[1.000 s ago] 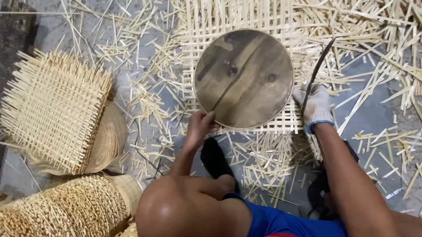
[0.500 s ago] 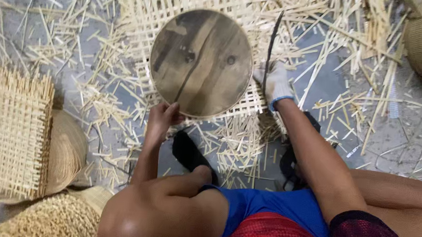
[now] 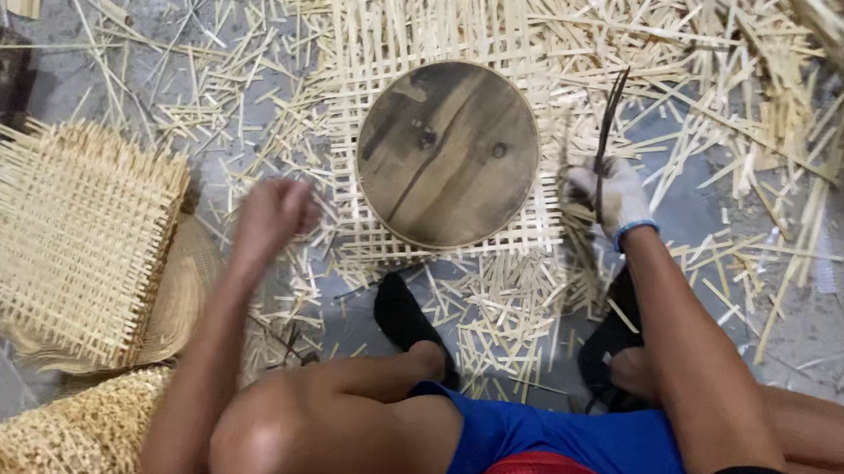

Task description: The person sits on the floor and uses shears to trim the edges of a woven bamboo mat to fit a circular wooden base. The person repeatedly positions the mat over the base, cuts the excess strips, and stacks the finished pieces.

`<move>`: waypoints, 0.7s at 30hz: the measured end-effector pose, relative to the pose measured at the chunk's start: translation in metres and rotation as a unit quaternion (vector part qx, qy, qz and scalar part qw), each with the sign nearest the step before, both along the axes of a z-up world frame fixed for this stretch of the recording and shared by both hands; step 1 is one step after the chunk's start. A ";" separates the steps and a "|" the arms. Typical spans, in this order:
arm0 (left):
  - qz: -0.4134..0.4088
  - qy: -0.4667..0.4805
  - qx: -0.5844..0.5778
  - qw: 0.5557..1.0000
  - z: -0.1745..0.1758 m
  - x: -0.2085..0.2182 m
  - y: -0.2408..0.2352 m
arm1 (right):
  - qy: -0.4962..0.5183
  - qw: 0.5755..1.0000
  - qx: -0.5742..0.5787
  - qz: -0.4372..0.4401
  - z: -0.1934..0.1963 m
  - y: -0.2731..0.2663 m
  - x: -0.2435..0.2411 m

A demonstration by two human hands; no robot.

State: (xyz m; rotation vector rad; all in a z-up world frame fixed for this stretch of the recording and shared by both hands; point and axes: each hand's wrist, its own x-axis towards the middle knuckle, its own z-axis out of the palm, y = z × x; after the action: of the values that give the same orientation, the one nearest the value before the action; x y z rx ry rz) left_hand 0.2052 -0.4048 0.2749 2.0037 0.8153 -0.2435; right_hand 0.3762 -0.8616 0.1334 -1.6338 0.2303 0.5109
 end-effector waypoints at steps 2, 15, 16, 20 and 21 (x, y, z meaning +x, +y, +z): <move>-0.111 -0.005 0.080 0.991 0.029 0.013 -0.002 | -0.026 0.999 -0.036 -0.007 0.017 -0.018 -0.004; -0.187 -0.166 0.293 0.923 -0.152 0.129 -0.197 | 0.138 0.944 -0.144 0.262 0.063 -0.044 -0.172; -0.160 -0.143 0.318 0.923 -0.163 0.132 -0.208 | 0.198 0.946 -0.112 0.231 0.060 -0.037 -0.192; -0.145 -0.106 0.331 0.926 -0.178 0.134 -0.224 | 0.163 0.910 -0.223 0.309 0.044 -0.016 -0.233; -0.147 -0.101 0.344 0.922 -0.179 0.132 -0.225 | 0.150 0.923 -0.196 0.296 0.037 -0.007 -0.234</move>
State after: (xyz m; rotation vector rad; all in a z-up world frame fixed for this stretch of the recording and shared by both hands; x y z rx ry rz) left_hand 0.3373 -0.6302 0.0964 2.7628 0.4929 0.1053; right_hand 0.1425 -0.8690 0.1705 -2.0140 0.0575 1.2470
